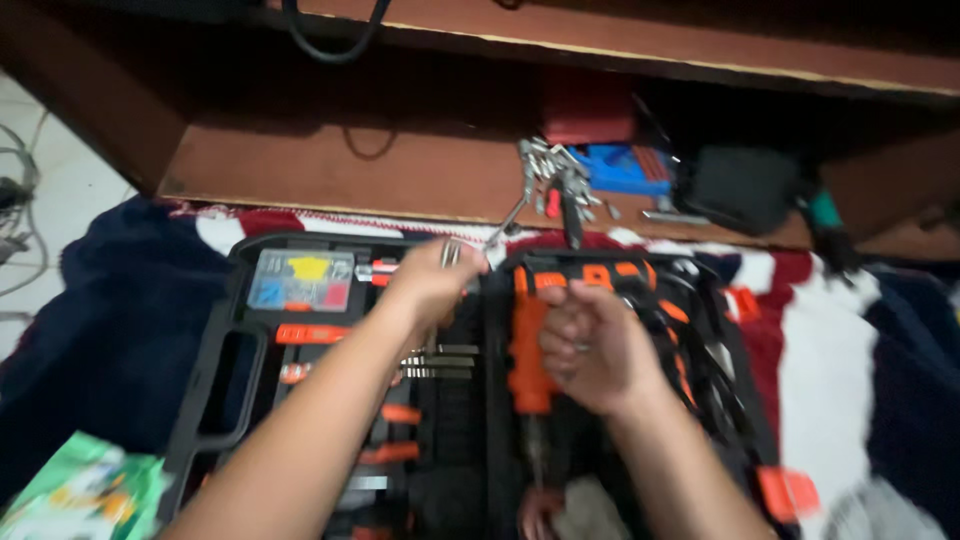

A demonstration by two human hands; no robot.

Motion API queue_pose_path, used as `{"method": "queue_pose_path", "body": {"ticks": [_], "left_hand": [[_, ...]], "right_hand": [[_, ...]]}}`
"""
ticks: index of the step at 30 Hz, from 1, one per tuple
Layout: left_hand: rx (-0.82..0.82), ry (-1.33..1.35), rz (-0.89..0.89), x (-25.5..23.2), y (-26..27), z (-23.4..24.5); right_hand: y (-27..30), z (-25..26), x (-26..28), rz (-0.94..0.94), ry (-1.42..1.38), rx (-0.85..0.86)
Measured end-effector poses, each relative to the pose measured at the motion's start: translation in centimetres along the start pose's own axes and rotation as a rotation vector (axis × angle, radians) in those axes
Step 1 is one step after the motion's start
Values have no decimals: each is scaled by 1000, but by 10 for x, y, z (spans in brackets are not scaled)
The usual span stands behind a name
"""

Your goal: The person organizes a toolbox by first sorting small hardware items into a clear plastic container and placing it inside the case. They then pick up several drill bits from a nearby shelf and place them into the designated slots within the toolbox.

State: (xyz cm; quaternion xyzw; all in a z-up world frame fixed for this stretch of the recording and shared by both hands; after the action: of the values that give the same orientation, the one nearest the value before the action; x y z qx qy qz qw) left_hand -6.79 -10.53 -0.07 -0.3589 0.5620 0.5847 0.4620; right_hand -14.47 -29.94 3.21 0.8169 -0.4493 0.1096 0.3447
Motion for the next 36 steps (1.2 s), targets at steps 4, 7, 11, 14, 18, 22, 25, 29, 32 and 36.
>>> {"method": "queue_pose_path", "body": {"ticks": [4,7,11,14,18,22,25,29,32,36], "left_hand": [[-46,87,-299,2,131,-15],[-201,-215,-374,20,214,-16],[-321,-226,-432,34,297,-26],[-351,-181,-380,54,338,-37],[-323,-271,-422,82,361,-49],[-252,-240,-479,113,346,-52],[-253,-98,-636,120,322,-50],[13,590,161,161,282,-50],[16,576,228,158,276,-54],[88,572,239,146,283,-62]], "right_hand": [[66,-21,-42,152,254,-27],[117,-11,-92,272,436,-132],[154,7,-145,427,459,-281],[178,26,-179,471,594,-329],[179,41,-201,526,603,-147],[164,66,-204,447,518,-240],[167,81,-166,528,731,-353],[195,123,-46,548,1421,-558],[220,168,0,421,1565,-835],[203,198,-3,339,1255,-937]]}}
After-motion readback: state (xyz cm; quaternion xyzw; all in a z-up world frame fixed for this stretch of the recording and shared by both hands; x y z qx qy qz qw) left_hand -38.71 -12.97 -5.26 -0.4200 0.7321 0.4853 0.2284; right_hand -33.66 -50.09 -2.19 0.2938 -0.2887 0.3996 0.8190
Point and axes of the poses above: each hand's wrist, its own y-axis away from the middle knuckle, its own z-axis out of the back of the hand, x = y × z, the point moved 5 cm from there along -y, towards the middle knuckle
